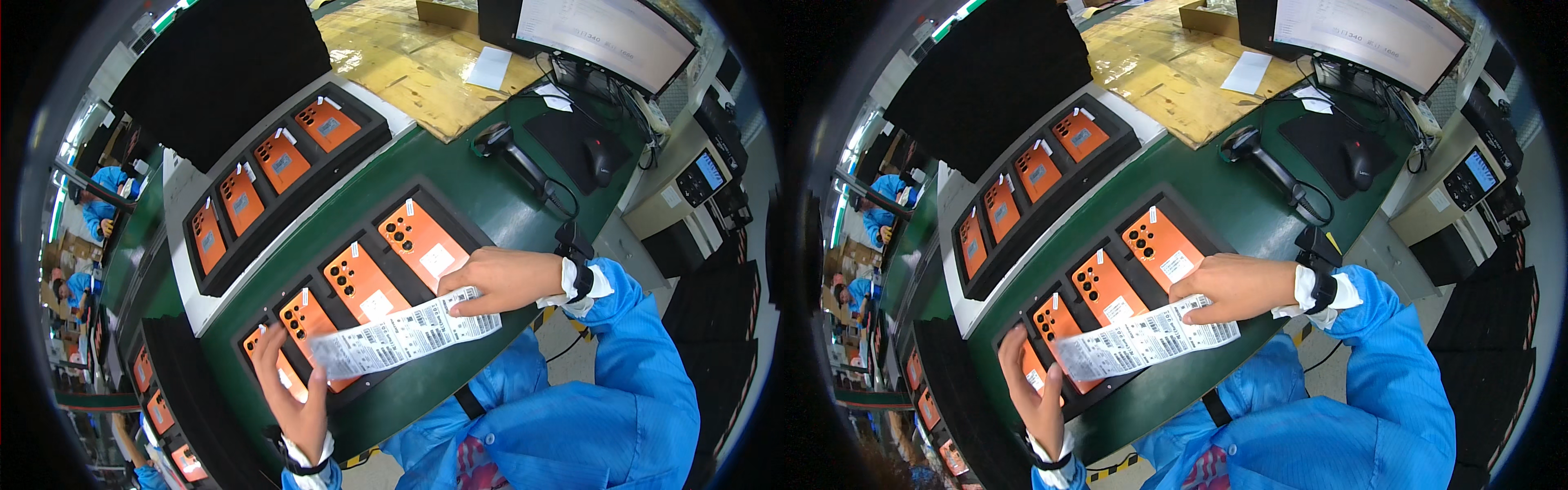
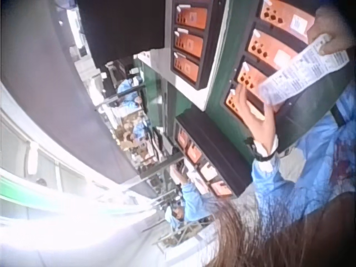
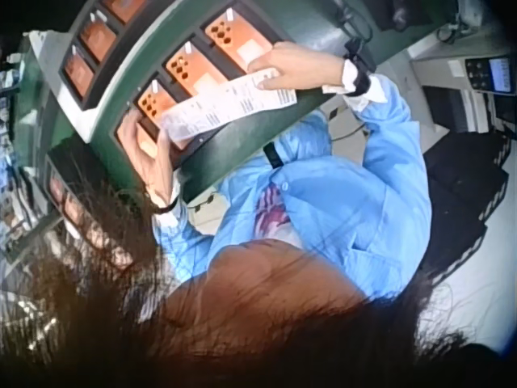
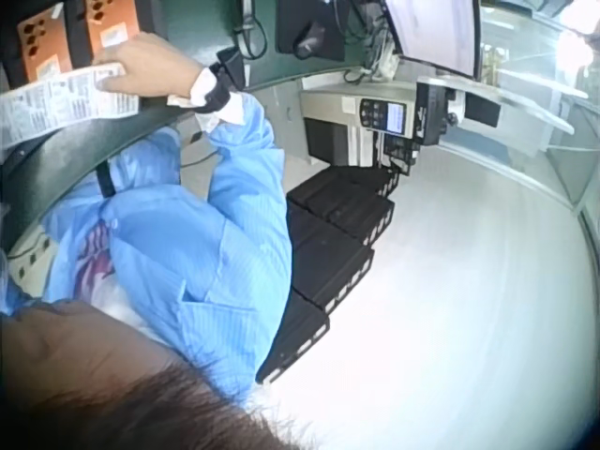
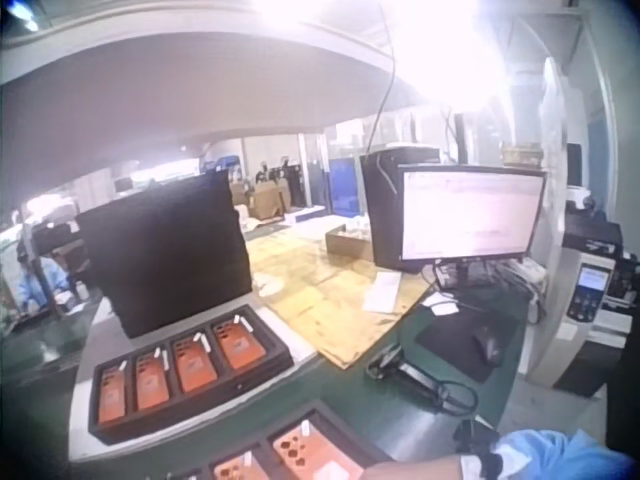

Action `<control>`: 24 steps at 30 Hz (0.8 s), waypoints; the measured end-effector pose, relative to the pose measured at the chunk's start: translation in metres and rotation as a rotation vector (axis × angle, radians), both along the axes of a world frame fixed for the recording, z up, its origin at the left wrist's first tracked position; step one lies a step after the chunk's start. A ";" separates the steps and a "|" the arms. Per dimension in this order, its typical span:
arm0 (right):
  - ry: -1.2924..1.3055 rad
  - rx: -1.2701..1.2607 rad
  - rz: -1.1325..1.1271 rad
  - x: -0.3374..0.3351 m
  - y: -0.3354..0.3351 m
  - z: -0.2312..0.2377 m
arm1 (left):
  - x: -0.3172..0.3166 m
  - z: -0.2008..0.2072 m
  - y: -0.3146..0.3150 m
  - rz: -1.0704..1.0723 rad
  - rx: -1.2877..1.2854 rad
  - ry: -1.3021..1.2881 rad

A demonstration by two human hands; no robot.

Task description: The worker scans smartphones using a handheld barcode scanner and applies identification or security labels to the back of the devices.

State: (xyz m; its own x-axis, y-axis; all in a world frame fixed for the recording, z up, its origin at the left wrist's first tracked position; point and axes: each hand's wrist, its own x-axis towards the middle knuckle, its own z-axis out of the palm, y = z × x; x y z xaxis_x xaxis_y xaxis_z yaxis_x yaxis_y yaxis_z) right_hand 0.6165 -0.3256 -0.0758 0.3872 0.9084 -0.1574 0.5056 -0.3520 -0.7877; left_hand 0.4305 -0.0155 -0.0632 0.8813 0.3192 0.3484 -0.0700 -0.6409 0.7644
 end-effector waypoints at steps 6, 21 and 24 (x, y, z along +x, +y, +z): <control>-0.111 0.001 0.055 -0.002 0.013 0.013 | 0.084 0.016 -0.045 -0.672 0.289 0.272; -0.200 0.087 -0.134 -0.002 0.026 0.005 | 0.099 0.003 -0.056 -0.624 0.192 0.488; -0.203 0.020 -0.176 0.003 0.029 0.000 | 0.094 0.000 -0.062 -0.595 0.341 0.279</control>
State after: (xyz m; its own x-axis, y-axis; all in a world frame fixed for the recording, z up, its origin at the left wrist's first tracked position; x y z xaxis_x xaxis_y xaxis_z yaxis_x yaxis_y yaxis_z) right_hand 0.6190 -0.2962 -0.0760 0.5612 0.8266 -0.0428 0.5867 -0.4337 -0.6839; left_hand 0.5249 -0.0777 -0.0636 0.9420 -0.3257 0.0808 -0.3117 -0.7601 0.5701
